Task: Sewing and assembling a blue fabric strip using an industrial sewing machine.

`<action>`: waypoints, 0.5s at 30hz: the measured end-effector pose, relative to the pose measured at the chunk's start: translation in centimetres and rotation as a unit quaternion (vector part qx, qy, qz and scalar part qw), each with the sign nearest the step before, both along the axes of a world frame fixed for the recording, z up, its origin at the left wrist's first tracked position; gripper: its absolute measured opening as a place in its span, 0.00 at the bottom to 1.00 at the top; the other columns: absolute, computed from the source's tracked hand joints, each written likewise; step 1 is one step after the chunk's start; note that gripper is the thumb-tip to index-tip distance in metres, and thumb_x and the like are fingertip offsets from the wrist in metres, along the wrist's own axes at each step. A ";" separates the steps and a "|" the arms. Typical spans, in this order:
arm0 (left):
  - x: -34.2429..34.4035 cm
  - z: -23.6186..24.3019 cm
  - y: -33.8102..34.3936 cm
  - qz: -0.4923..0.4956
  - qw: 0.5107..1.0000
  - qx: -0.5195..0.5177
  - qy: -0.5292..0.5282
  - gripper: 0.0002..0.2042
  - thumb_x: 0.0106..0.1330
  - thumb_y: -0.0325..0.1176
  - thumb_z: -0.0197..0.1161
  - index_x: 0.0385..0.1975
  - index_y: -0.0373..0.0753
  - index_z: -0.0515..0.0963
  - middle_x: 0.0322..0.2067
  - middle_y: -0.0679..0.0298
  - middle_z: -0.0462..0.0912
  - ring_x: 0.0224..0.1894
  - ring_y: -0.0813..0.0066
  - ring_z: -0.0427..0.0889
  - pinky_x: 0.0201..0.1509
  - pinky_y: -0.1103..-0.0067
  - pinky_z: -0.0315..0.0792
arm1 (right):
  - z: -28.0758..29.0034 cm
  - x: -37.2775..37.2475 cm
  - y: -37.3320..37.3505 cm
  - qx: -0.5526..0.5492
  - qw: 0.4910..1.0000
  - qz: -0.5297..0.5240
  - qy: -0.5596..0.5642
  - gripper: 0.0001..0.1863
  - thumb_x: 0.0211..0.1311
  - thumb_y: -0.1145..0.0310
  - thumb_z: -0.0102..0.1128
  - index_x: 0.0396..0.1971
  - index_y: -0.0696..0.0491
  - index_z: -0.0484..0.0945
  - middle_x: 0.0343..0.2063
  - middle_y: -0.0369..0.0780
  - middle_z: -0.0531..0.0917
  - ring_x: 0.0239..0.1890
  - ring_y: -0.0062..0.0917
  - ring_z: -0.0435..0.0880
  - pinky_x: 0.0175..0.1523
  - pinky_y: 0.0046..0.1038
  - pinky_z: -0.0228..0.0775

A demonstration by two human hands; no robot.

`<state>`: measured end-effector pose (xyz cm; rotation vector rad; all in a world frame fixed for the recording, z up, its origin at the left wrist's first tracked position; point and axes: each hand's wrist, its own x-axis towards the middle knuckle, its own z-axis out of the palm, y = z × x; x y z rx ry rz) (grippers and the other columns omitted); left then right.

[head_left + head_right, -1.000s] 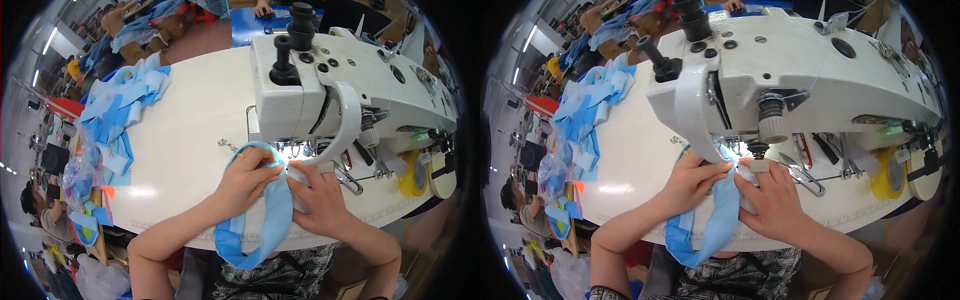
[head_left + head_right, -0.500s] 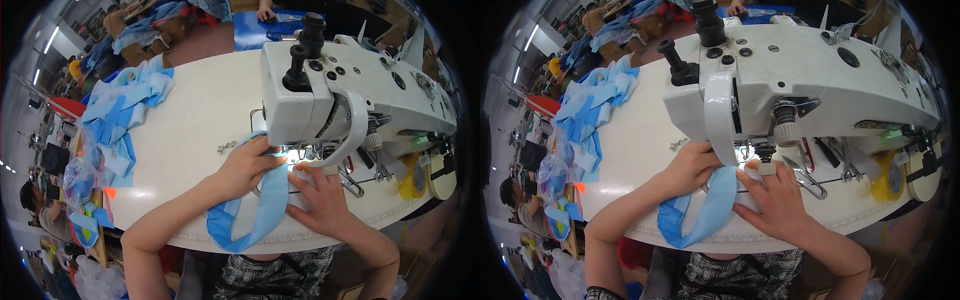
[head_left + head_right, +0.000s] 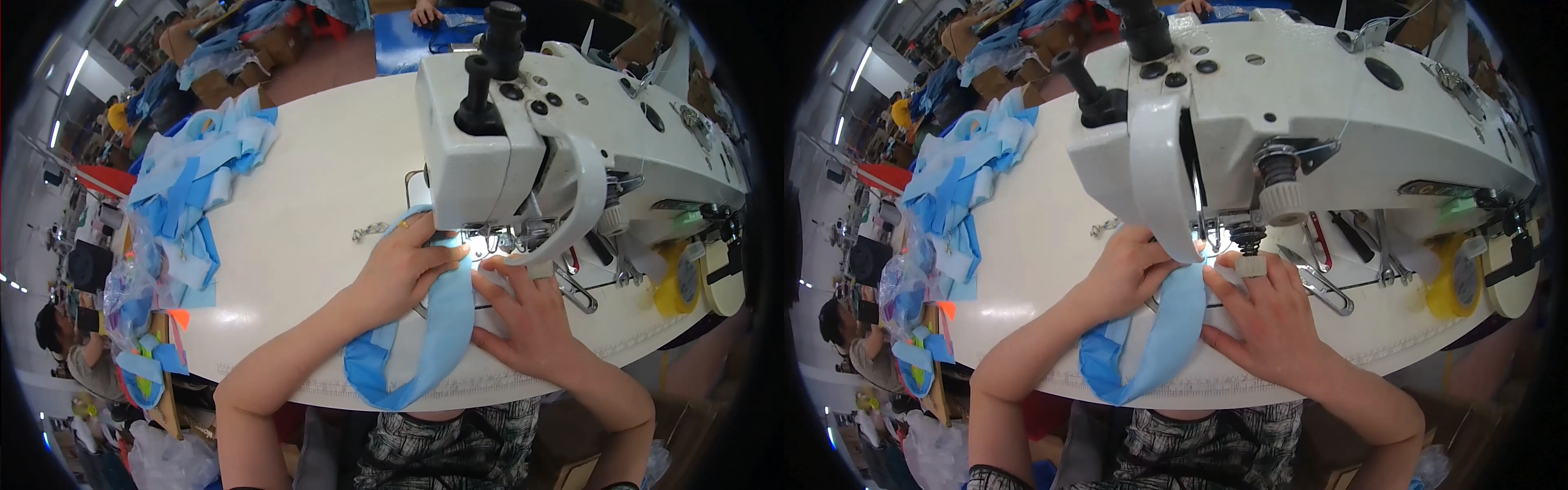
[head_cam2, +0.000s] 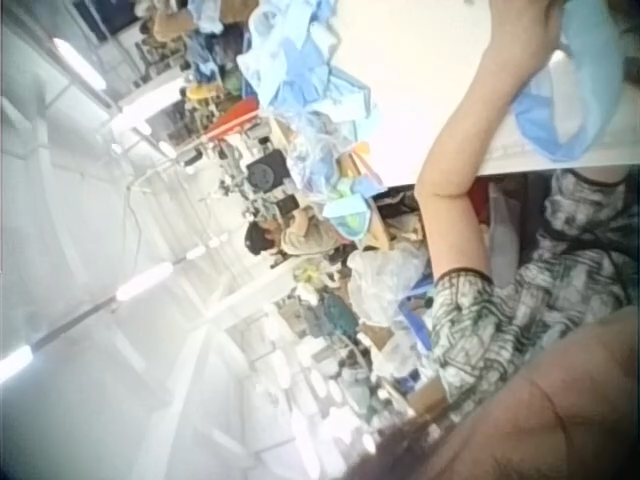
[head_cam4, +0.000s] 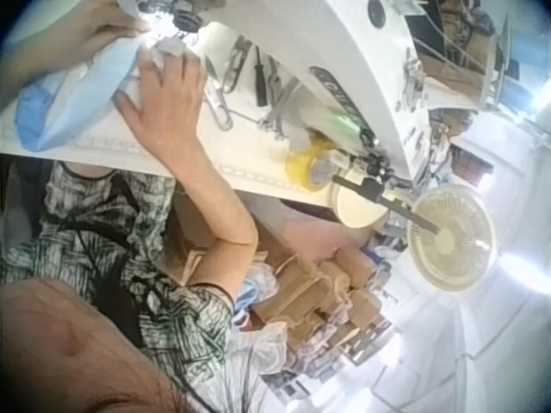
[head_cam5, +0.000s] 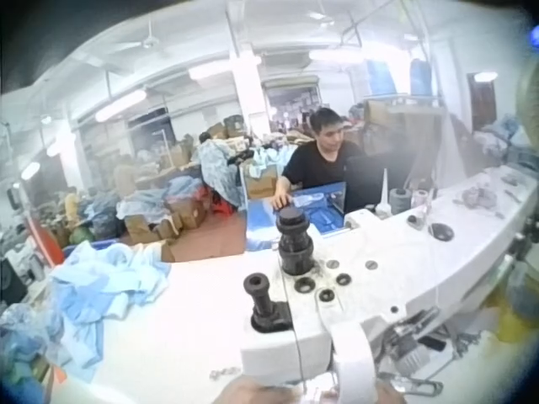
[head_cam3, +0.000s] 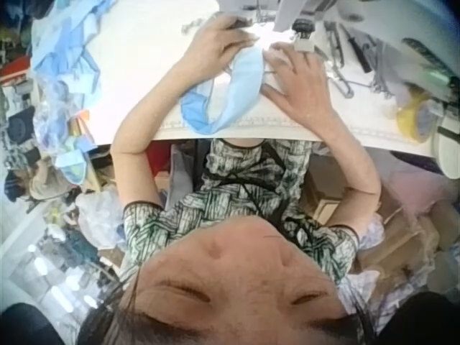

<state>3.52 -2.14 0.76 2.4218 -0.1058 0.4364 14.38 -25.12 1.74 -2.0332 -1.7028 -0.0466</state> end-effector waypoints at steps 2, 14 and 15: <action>0.1 0.0 0.1 0.013 1.000 0.016 -0.016 0.10 0.67 0.28 0.68 0.45 0.37 0.89 0.49 0.53 0.80 0.51 0.53 0.83 0.54 0.64 0.78 | 0.4 -0.1 0.1 -0.011 1.000 -0.006 0.005 0.35 0.57 0.53 0.73 0.63 0.54 0.75 0.60 0.44 0.75 0.57 0.44 0.73 0.62 0.48 0.65; -0.3 -0.3 0.0 -0.012 0.997 -0.036 -0.068 0.05 0.62 0.29 0.73 0.35 0.37 0.88 0.44 0.62 0.83 0.47 0.61 0.83 0.52 0.68 0.78 | -0.5 -0.2 -0.7 0.041 0.999 0.011 -0.004 0.29 0.53 0.56 0.77 0.53 0.53 0.81 0.53 0.39 0.80 0.55 0.40 0.77 0.59 0.46 0.68; -0.3 -0.3 -0.1 -0.014 0.997 -0.036 -0.068 0.05 0.62 0.29 0.73 0.35 0.37 0.88 0.44 0.62 0.83 0.47 0.61 0.83 0.52 0.68 0.78 | -0.6 -0.2 -0.7 0.040 0.999 0.022 -0.013 0.29 0.52 0.56 0.77 0.52 0.52 0.82 0.53 0.38 0.80 0.55 0.38 0.77 0.58 0.45 0.68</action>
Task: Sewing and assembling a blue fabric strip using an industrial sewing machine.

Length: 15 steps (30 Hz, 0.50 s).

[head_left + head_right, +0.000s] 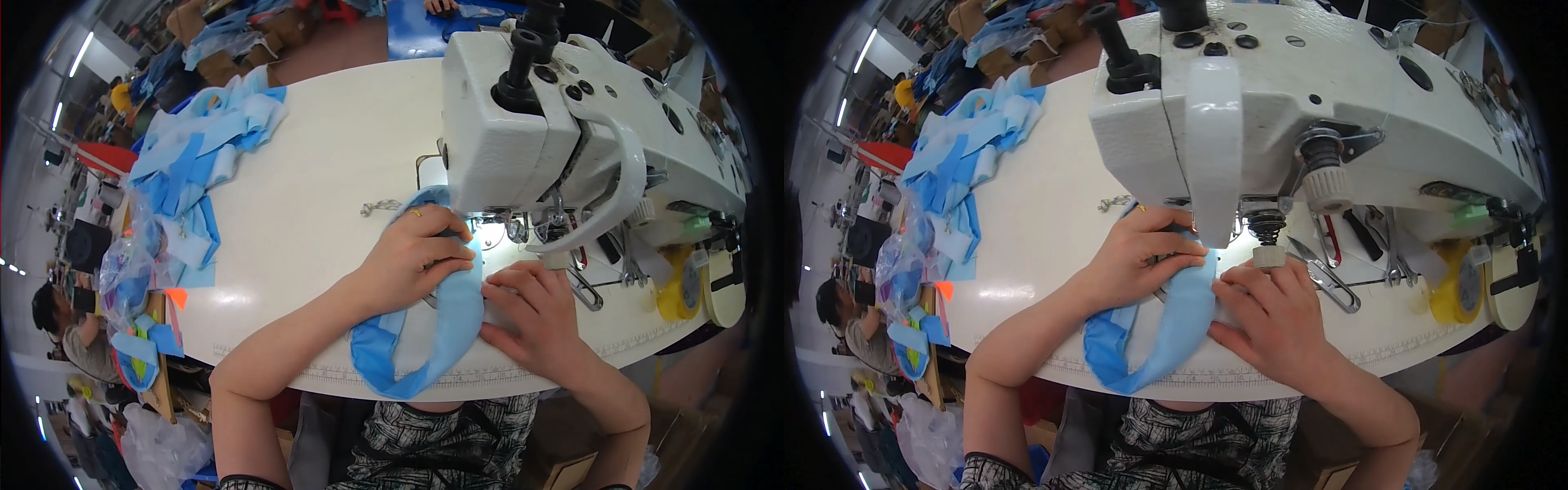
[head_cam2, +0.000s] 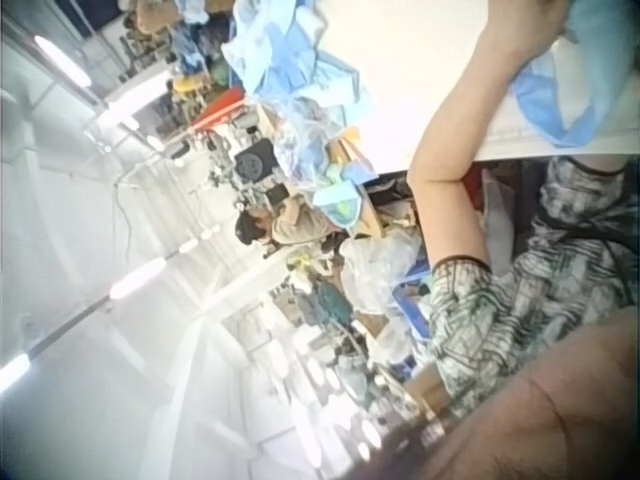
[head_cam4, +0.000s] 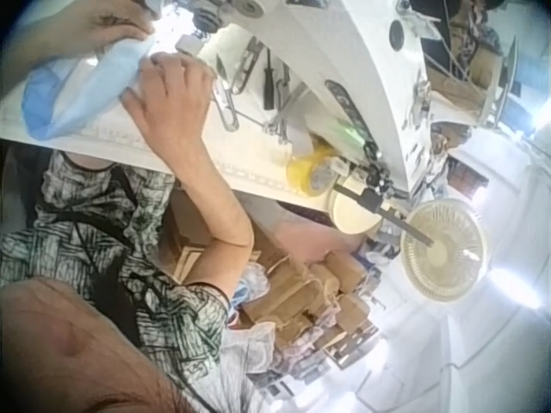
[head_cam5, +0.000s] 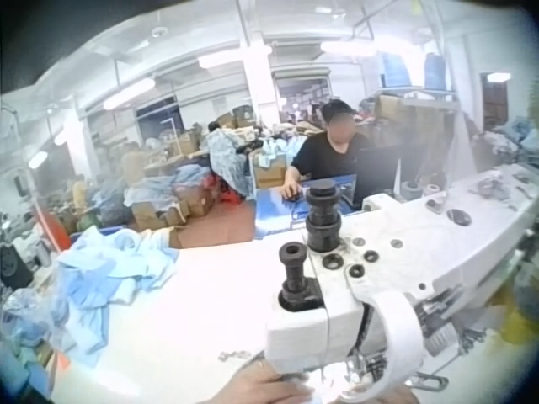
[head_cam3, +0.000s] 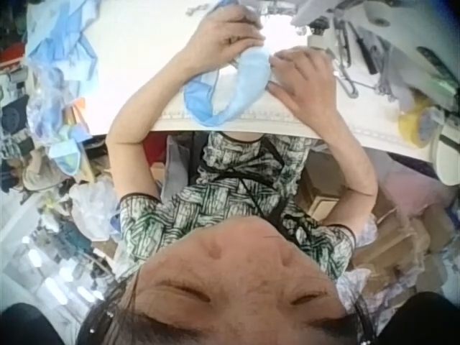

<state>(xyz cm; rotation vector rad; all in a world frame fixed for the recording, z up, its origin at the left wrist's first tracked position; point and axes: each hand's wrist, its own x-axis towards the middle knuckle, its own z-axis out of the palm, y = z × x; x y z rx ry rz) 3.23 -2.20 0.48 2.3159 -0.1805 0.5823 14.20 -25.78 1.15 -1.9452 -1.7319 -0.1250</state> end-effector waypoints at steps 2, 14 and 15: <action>0.0 0.1 0.0 0.001 1.000 0.016 0.014 0.05 0.61 0.30 0.73 0.34 0.38 0.88 0.44 0.63 0.84 0.48 0.61 0.83 0.52 0.68 0.78 | -0.1 -0.1 0.0 -0.001 1.000 0.008 -0.010 0.28 0.51 0.56 0.77 0.51 0.52 0.82 0.52 0.38 0.80 0.54 0.36 0.78 0.58 0.44 0.68; -0.1 -0.1 0.0 -0.015 1.000 0.012 0.023 0.10 0.63 0.31 0.73 0.43 0.40 0.90 0.46 0.60 0.83 0.51 0.59 0.82 0.55 0.67 0.77 | 0.6 0.0 0.3 -0.039 0.999 0.026 0.014 0.27 0.53 0.55 0.76 0.52 0.52 0.82 0.56 0.36 0.79 0.60 0.34 0.77 0.60 0.41 0.69; -0.1 -0.1 0.0 -0.015 1.000 0.012 0.023 0.10 0.63 0.31 0.73 0.43 0.40 0.90 0.46 0.60 0.83 0.51 0.59 0.82 0.55 0.67 0.77 | 0.4 0.1 0.3 -0.038 0.998 0.053 0.002 0.26 0.53 0.55 0.76 0.51 0.52 0.82 0.56 0.36 0.79 0.60 0.34 0.77 0.61 0.41 0.69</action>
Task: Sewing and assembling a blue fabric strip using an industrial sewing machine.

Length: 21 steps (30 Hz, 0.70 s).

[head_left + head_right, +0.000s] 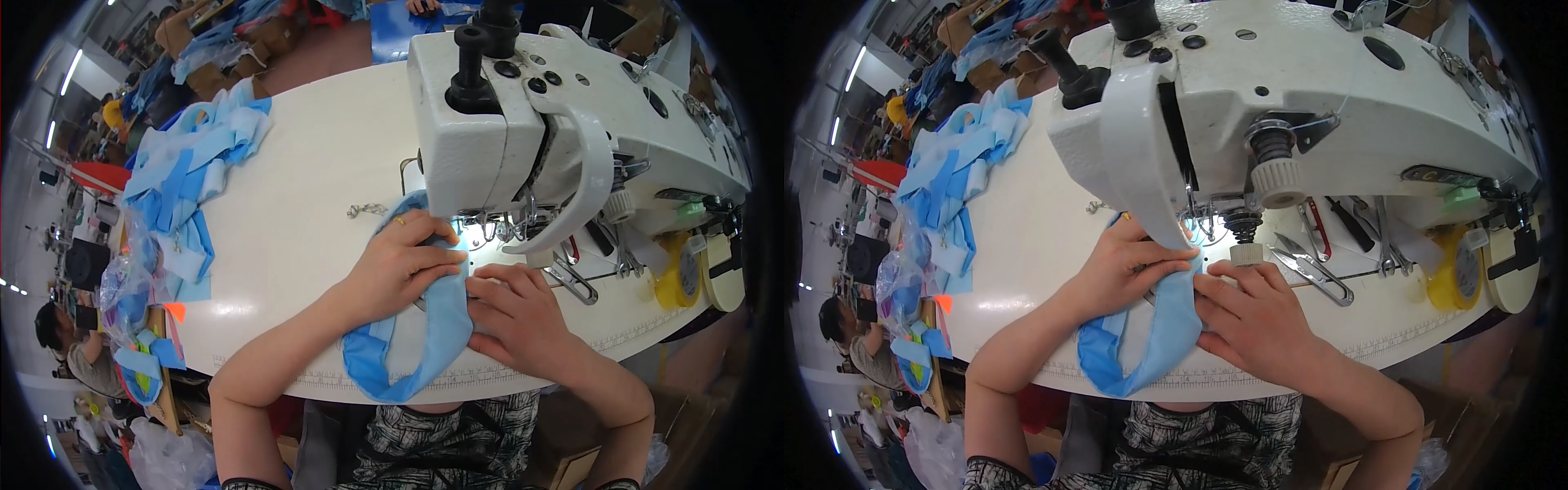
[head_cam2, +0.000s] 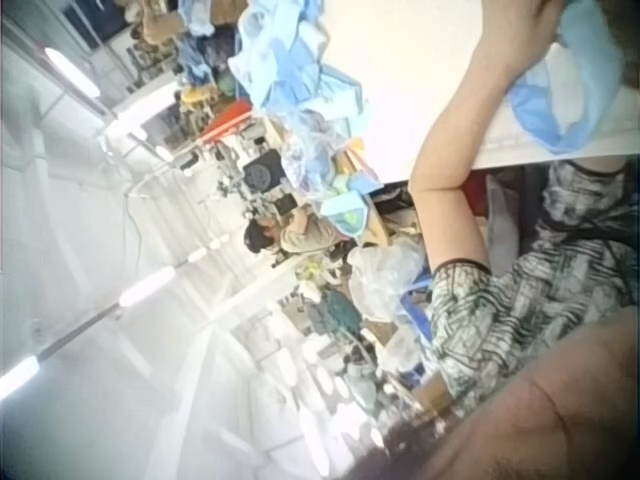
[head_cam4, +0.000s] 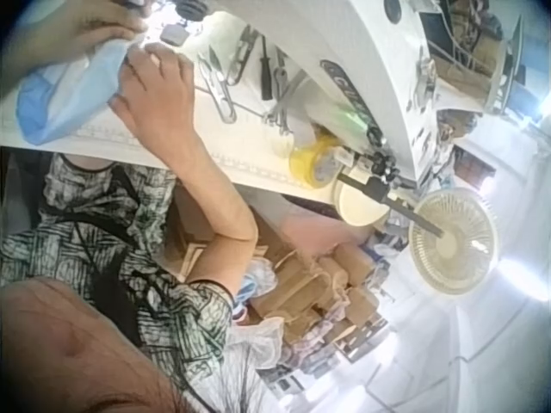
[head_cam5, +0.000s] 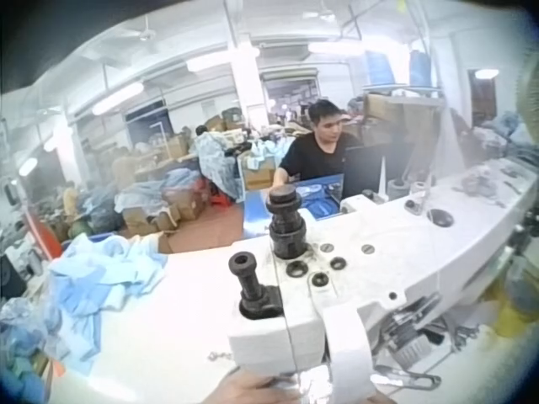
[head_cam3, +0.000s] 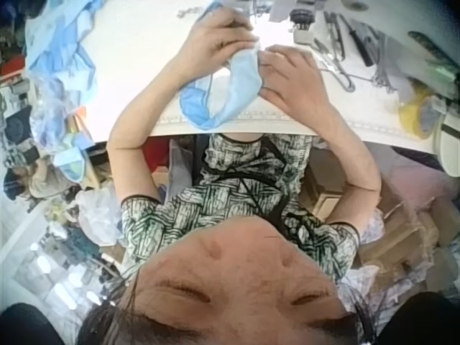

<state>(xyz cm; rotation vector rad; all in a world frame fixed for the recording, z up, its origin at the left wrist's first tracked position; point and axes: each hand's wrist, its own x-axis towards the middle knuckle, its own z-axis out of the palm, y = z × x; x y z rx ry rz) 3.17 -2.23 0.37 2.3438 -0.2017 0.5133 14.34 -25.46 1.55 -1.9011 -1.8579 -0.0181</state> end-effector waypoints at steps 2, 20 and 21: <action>0.0 0.0 -0.1 -0.001 1.000 0.004 0.010 0.11 0.62 0.31 0.73 0.44 0.41 0.90 0.47 0.59 0.82 0.52 0.58 0.81 0.55 0.67 0.77 | 0.0 0.1 0.0 0.001 1.000 0.027 -0.011 0.25 0.53 0.56 0.76 0.49 0.52 0.82 0.56 0.36 0.79 0.60 0.34 0.77 0.61 0.41 0.69; 0.2 0.6 -0.1 0.004 0.999 0.041 0.017 0.12 0.63 0.31 0.73 0.46 0.41 0.90 0.50 0.55 0.80 0.52 0.55 0.80 0.56 0.67 0.76 | -0.2 -0.5 -0.2 0.055 0.998 0.006 -0.023 0.23 0.47 0.68 0.75 0.46 0.52 0.84 0.54 0.36 0.83 0.56 0.31 0.82 0.57 0.37 0.75; 0.2 0.6 0.0 0.003 0.999 0.042 0.017 0.12 0.63 0.31 0.73 0.46 0.41 0.90 0.50 0.55 0.80 0.52 0.55 0.80 0.56 0.67 0.76 | -0.1 -0.6 -0.1 0.051 0.998 -0.002 -0.023 0.23 0.47 0.68 0.75 0.47 0.52 0.84 0.54 0.36 0.83 0.56 0.32 0.82 0.57 0.37 0.75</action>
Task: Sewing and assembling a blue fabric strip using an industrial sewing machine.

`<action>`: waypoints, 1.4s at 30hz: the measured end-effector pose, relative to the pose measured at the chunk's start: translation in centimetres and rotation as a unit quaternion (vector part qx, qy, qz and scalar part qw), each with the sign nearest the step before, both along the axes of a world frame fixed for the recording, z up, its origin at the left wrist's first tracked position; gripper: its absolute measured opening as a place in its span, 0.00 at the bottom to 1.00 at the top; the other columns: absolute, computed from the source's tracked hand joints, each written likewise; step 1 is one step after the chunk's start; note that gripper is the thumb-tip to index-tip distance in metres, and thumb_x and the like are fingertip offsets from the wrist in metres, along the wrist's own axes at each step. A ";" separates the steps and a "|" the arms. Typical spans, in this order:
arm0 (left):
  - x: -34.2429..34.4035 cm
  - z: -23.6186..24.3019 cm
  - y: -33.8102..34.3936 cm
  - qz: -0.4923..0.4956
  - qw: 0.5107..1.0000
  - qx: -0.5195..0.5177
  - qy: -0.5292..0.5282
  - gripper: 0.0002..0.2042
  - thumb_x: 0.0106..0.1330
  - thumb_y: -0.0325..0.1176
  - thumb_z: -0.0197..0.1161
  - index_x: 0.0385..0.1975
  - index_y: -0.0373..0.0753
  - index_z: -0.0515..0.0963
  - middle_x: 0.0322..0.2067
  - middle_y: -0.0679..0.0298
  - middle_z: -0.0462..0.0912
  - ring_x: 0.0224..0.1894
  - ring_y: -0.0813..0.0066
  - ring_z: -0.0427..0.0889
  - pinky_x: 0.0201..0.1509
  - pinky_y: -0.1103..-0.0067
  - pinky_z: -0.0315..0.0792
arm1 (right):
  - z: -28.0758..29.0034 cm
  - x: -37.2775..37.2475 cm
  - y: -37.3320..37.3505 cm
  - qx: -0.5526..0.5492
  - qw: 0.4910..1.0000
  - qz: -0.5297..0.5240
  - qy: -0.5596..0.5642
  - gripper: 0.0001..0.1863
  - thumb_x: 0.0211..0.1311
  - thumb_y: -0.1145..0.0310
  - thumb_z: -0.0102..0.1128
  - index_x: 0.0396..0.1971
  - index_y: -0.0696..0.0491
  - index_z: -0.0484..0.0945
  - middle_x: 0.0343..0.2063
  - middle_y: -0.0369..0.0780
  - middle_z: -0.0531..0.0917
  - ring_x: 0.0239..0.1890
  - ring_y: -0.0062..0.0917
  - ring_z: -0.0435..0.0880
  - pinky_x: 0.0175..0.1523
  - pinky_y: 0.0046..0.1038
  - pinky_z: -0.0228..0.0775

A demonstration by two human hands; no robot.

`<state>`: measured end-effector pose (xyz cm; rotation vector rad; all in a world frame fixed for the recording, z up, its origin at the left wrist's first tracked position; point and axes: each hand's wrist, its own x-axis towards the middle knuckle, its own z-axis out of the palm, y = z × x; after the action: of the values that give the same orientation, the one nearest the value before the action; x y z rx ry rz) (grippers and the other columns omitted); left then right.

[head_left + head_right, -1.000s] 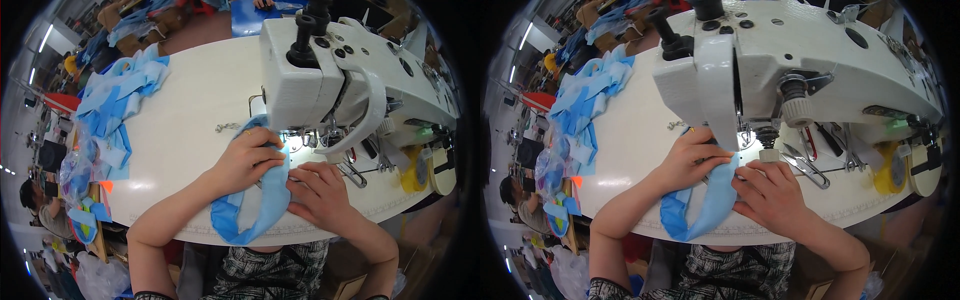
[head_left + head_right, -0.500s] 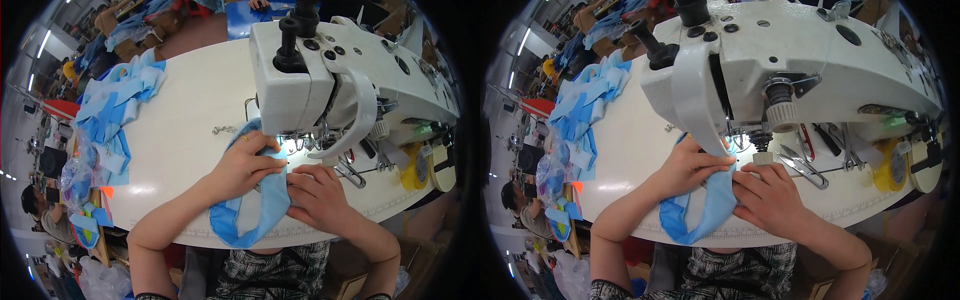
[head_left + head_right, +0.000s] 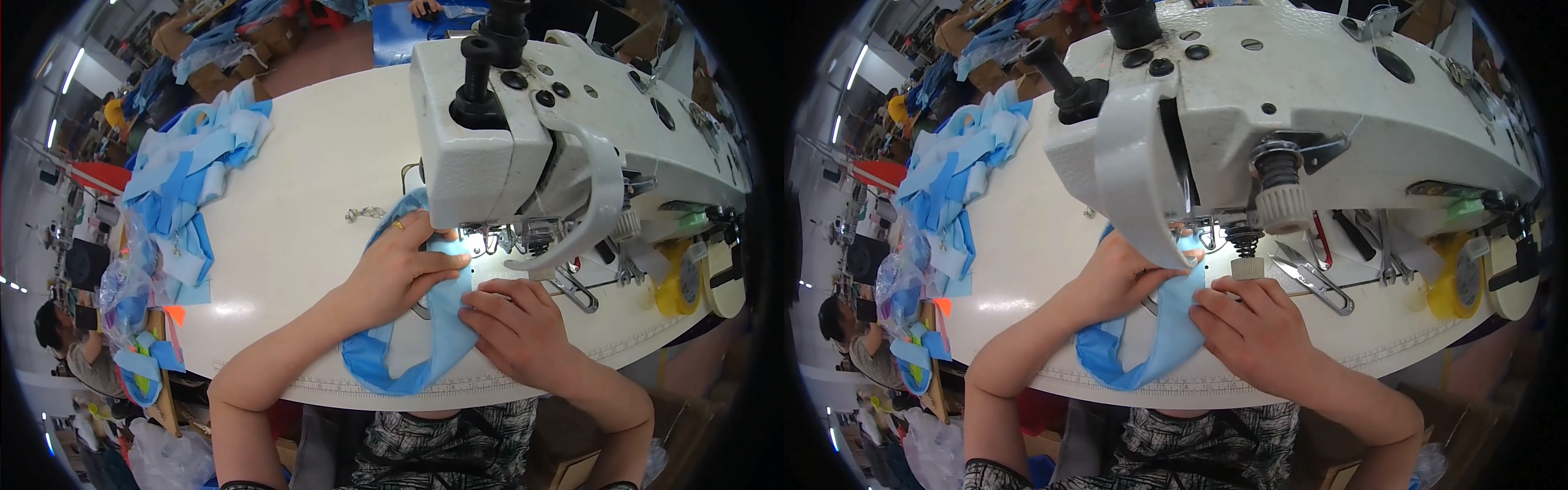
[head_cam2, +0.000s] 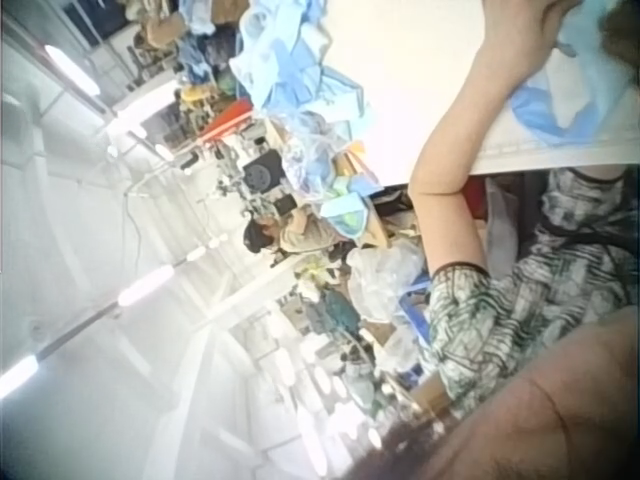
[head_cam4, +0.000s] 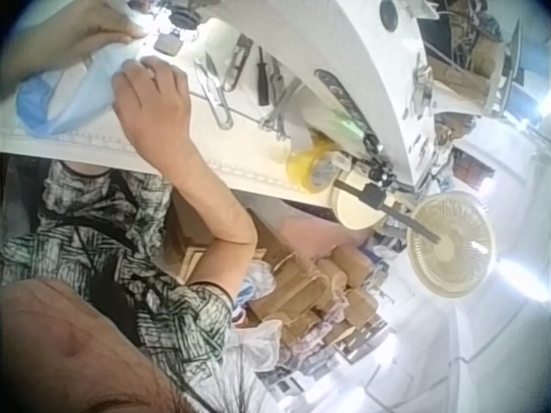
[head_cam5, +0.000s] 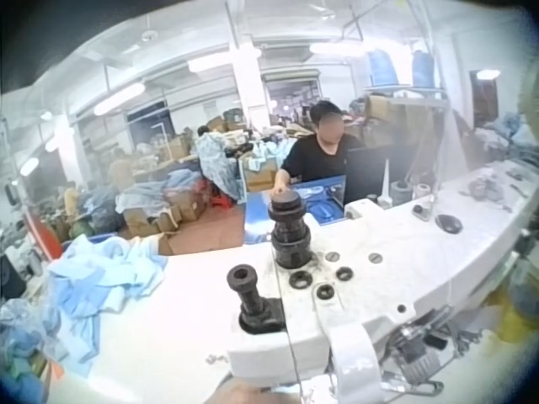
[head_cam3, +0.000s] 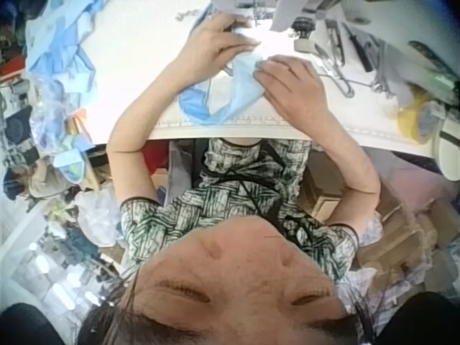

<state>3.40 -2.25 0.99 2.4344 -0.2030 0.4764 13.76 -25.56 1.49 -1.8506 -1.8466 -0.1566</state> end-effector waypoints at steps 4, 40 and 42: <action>0.1 -0.1 0.2 0.020 1.000 0.007 0.019 0.11 0.64 0.30 0.71 0.46 0.42 0.90 0.51 0.55 0.80 0.52 0.54 0.79 0.57 0.65 0.75 | 0.3 -0.2 0.1 -0.018 0.999 -0.029 0.018 0.24 0.47 0.68 0.75 0.48 0.53 0.84 0.55 0.37 0.82 0.57 0.33 0.82 0.58 0.37 0.75; -0.2 0.1 -0.6 -0.008 0.999 0.044 0.003 0.12 0.66 0.28 0.69 0.49 0.44 0.88 0.47 0.63 0.82 0.48 0.64 0.79 0.55 0.68 0.65 | -0.6 -0.1 -0.4 0.049 0.997 0.027 -0.050 0.17 0.56 0.68 0.67 0.47 0.53 0.84 0.51 0.37 0.87 0.57 0.27 0.84 0.56 0.31 0.76; -0.4 0.3 -0.7 -0.021 0.999 0.031 -0.005 0.11 0.66 0.33 0.71 0.47 0.43 0.89 0.47 0.63 0.82 0.49 0.63 0.80 0.57 0.67 0.66 | -0.5 -0.2 -0.4 0.046 0.997 0.040 -0.037 0.17 0.56 0.69 0.66 0.47 0.53 0.84 0.51 0.37 0.87 0.56 0.27 0.84 0.56 0.30 0.76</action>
<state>3.01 -2.91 1.33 2.4833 -0.2771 0.4691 13.61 -25.96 0.98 -1.7277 -1.9264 -0.2800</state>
